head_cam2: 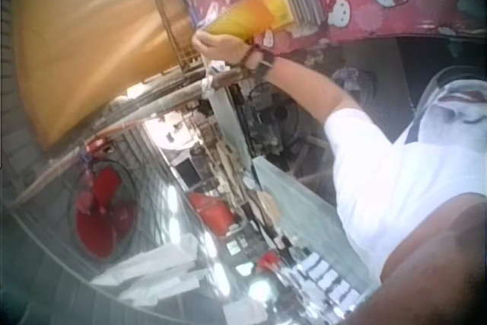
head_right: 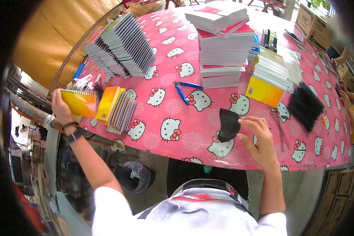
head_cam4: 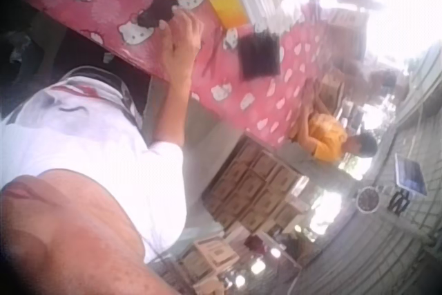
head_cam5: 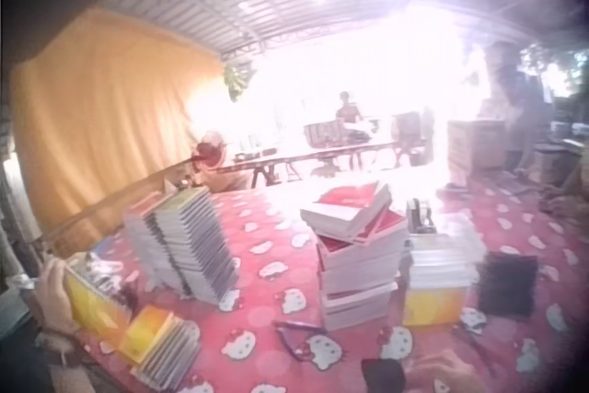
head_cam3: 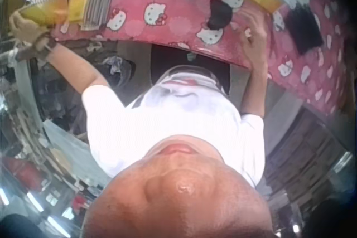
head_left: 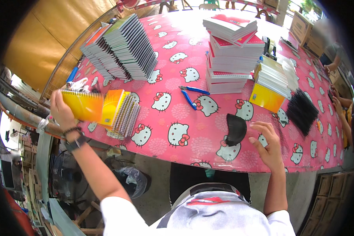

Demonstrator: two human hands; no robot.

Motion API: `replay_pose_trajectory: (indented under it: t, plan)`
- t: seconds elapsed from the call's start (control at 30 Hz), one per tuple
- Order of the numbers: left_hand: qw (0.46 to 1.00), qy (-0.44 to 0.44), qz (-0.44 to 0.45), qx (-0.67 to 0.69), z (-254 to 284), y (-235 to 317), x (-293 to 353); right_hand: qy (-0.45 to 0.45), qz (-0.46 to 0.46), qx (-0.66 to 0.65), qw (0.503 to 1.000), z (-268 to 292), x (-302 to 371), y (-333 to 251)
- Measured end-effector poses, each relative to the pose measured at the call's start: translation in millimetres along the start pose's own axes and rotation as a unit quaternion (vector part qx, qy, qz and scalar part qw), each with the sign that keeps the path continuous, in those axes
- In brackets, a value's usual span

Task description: The person inserts a black spiral binding into a yellow notebook cover, then places a stack of white paper sheets inside. They repeat this process for multiple notebooks, stacking the completed units on the table.

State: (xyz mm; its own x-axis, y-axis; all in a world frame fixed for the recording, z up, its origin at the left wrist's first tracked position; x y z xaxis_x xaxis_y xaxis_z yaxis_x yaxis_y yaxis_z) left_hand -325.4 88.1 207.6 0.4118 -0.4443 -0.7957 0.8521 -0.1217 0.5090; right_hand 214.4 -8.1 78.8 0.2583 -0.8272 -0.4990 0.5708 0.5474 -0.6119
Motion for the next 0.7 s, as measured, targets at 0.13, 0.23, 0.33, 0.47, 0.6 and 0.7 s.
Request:
replay_pose_trajectory:
  t: [0.13,0.23,0.33,0.47,0.6,0.7]
  plan:
    - [0.939,-0.33,-0.061,-0.071,-73.0,-36.9,-36.8,-0.032,-0.003,0.022,0.999,-9.8,5.1,19.8]
    - [0.829,-0.507,-0.123,-0.204,-124.5,-57.4,0.6,-0.055,0.019,0.057,0.997,-30.1,0.5,31.3]
    - [0.816,-0.499,-0.08,-0.282,-136.9,-64.6,48.0,-0.022,0.027,0.074,0.997,-35.9,3.1,36.9]
    - [0.796,-0.532,-0.016,-0.287,-126.9,-50.1,68.7,0.075,0.018,0.229,0.97,5.0,-3.2,95.4]
    - [0.824,-0.536,0.003,-0.181,-115.9,-78.2,73.0,0.167,0.009,0.379,0.91,40.2,-42.9,135.8]
    - [0.851,-0.457,-0.015,-0.258,-107.2,-27.6,77.3,0.136,0.009,0.414,0.9,47.4,-49.3,167.5]
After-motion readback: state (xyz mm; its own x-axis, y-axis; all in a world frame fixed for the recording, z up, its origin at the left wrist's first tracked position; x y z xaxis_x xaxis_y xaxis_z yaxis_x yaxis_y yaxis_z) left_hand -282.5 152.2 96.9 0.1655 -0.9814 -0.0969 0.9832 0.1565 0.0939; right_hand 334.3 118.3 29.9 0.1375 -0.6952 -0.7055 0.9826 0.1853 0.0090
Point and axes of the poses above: each hand's wrist, its own x-axis away from the middle knuckle, its own z-axis out of the back of the hand, y = z × x, the point moved 2 cm from there along -x, towards the middle knuckle, and after that the axes turned 9 degrees about z, right-handed, at the moved point
